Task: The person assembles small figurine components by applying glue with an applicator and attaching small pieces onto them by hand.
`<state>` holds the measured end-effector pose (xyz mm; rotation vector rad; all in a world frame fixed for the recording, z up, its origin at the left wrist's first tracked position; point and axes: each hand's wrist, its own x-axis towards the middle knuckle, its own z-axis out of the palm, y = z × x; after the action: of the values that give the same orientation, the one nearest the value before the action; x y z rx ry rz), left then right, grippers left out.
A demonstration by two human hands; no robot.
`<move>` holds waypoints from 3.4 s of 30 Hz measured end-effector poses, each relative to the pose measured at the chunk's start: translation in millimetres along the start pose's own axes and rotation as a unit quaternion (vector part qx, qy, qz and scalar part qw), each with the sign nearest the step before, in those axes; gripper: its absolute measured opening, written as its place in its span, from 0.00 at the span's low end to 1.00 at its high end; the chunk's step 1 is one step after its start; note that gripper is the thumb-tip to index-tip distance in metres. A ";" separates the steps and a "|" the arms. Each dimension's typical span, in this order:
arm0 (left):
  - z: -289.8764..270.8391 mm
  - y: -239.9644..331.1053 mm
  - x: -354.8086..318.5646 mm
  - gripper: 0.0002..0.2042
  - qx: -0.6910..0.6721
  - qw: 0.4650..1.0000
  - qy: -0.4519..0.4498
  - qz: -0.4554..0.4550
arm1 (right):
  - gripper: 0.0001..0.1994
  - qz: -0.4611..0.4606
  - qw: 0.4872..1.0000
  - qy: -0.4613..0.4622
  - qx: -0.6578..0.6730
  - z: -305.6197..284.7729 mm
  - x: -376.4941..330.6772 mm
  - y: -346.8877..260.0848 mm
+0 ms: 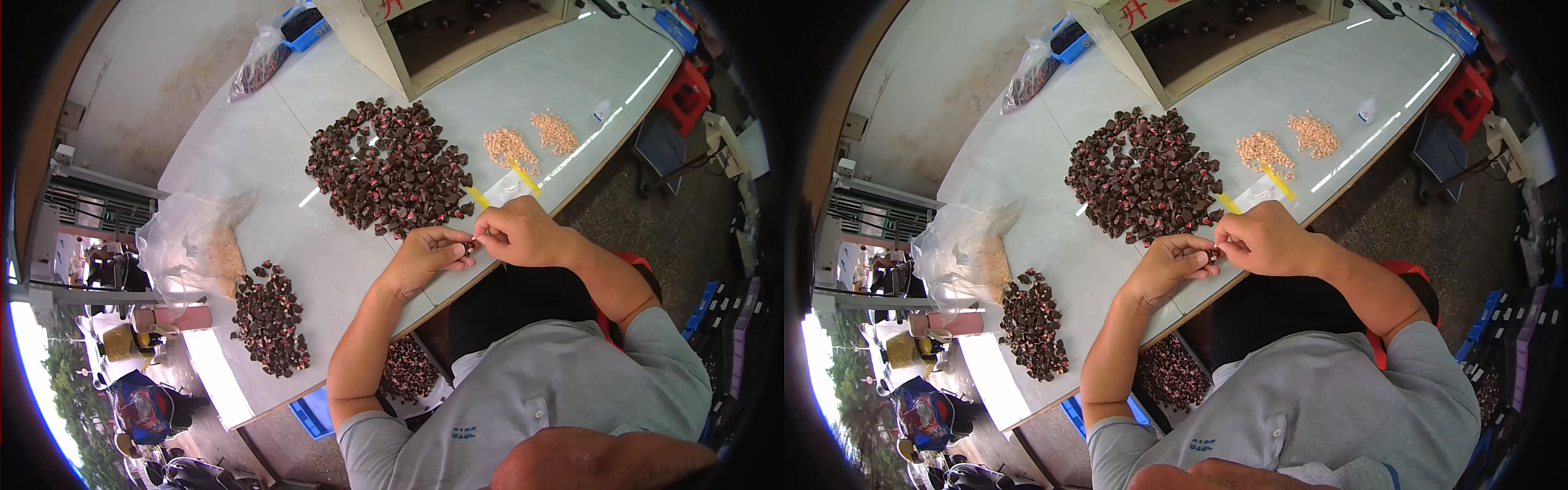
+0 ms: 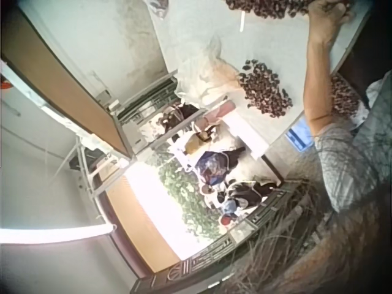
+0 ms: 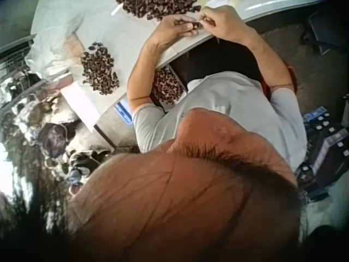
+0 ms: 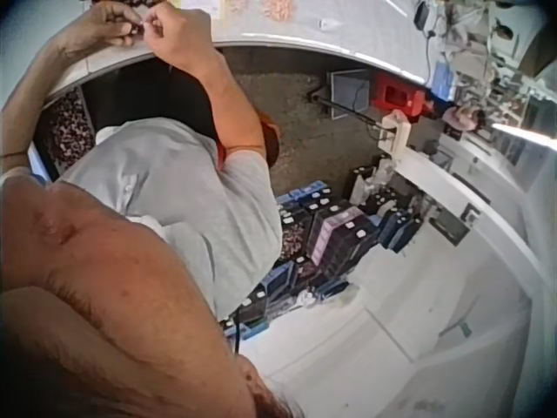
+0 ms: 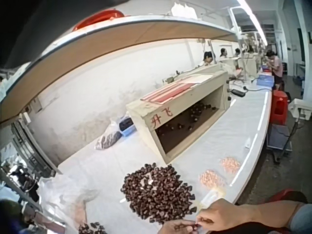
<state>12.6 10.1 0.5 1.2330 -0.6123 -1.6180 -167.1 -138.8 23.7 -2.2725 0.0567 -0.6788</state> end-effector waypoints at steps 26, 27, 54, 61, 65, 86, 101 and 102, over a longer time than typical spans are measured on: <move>-7.2 -4.9 1.2 0.09 0.024 0.999 -0.022 0.009 | 0.13 0.192 0.972 -0.070 0.114 15.2 0.6 -4.9; -5.4 -3.8 0.9 0.08 0.028 0.999 -0.016 0.011 | 0.13 0.182 0.976 -0.068 0.096 16.3 0.7 -6.2; -37.6 41.0 -92.2 0.21 0.299 0.875 0.339 0.171 | 0.06 0.136 0.929 0.332 0.086 -23.5 -55.4 141.2; -115.8 -0.1 -212.2 0.23 0.565 0.582 0.583 0.051 | 0.05 0.149 0.938 0.300 0.092 -20.6 -51.3 134.5; -128.5 -6.6 -220.9 0.19 0.621 0.488 0.612 0.035 | 0.05 0.148 0.939 0.300 0.075 -23.2 -53.6 133.3; -22.7 -2.0 -40.5 0.11 0.610 0.695 0.270 0.267 | 0.03 0.148 0.933 0.325 0.038 -28.0 -44.1 103.5; 17.8 18.7 -13.1 0.11 0.157 0.987 0.034 0.025 | 0.03 0.248 0.954 0.138 -0.099 -65.8 -47.8 77.1; 16.5 16.8 -9.3 0.11 0.157 0.987 0.032 0.025 | 0.03 0.249 0.953 0.138 -0.101 -61.8 -48.4 77.3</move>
<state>4.2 9.1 24.4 1.4778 -0.8749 -1.4717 -226.4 -223.2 -15.1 -2.2017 0.8380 -0.7325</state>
